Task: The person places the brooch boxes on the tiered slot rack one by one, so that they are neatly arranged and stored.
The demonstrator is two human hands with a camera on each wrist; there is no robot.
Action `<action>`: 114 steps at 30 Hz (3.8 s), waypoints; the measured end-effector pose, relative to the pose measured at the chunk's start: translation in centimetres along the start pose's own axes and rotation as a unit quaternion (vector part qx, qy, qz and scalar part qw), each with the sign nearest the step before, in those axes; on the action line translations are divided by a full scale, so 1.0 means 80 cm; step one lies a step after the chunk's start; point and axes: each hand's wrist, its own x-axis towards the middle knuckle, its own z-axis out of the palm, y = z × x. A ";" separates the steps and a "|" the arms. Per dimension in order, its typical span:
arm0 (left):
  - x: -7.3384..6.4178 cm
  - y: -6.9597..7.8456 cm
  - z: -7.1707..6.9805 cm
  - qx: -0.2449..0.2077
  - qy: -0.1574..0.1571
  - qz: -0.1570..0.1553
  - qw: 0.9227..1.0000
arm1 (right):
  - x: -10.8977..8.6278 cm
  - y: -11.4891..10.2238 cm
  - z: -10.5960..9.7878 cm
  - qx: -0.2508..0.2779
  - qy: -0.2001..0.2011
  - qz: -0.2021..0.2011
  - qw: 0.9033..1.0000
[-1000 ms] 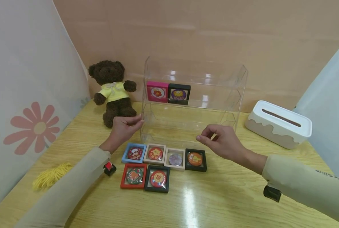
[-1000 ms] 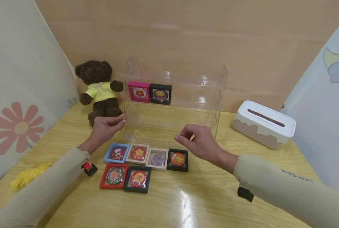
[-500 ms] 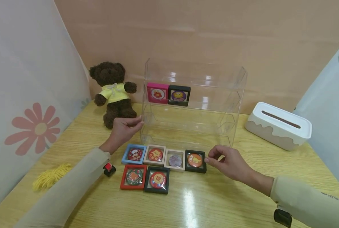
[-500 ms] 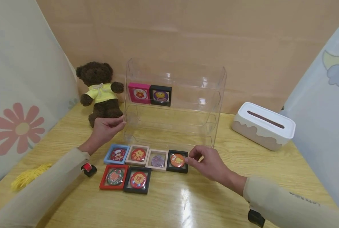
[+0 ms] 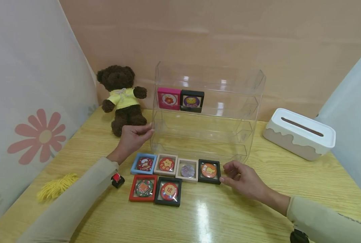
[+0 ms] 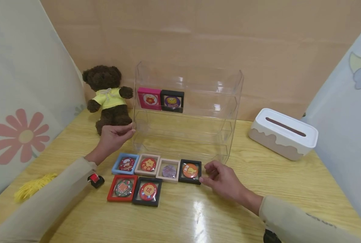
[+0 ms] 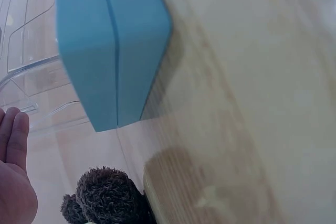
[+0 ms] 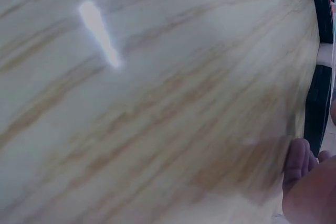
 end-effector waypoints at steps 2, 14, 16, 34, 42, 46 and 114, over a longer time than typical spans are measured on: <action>0.000 0.002 0.000 -0.002 0.001 0.001 1.000 | 0.000 0.001 0.001 0.006 0.001 -0.002 1.000; 0.002 0.003 0.002 0.013 0.000 0.003 1.000 | 0.001 0.009 0.004 0.037 0.002 0.008 0.999; 0.002 0.003 0.002 0.016 -0.001 0.003 1.000 | 0.000 0.010 0.004 0.037 0.002 0.010 0.999; 0.000 0.008 -0.001 0.031 0.001 -0.002 1.000 | 0.000 0.011 -0.001 0.085 -0.058 0.000 0.995; -0.001 0.007 -0.001 0.029 -0.002 -0.003 1.000 | -0.001 0.013 0.000 0.093 -0.057 -0.018 0.994; -0.001 0.007 -0.001 0.031 0.000 0.004 1.000 | -0.001 0.013 0.001 0.099 -0.050 -0.047 0.993; -0.005 -0.036 -0.005 0.027 -0.009 -0.023 0.999 | 0.027 -0.026 -0.051 0.089 0.165 -0.109 0.976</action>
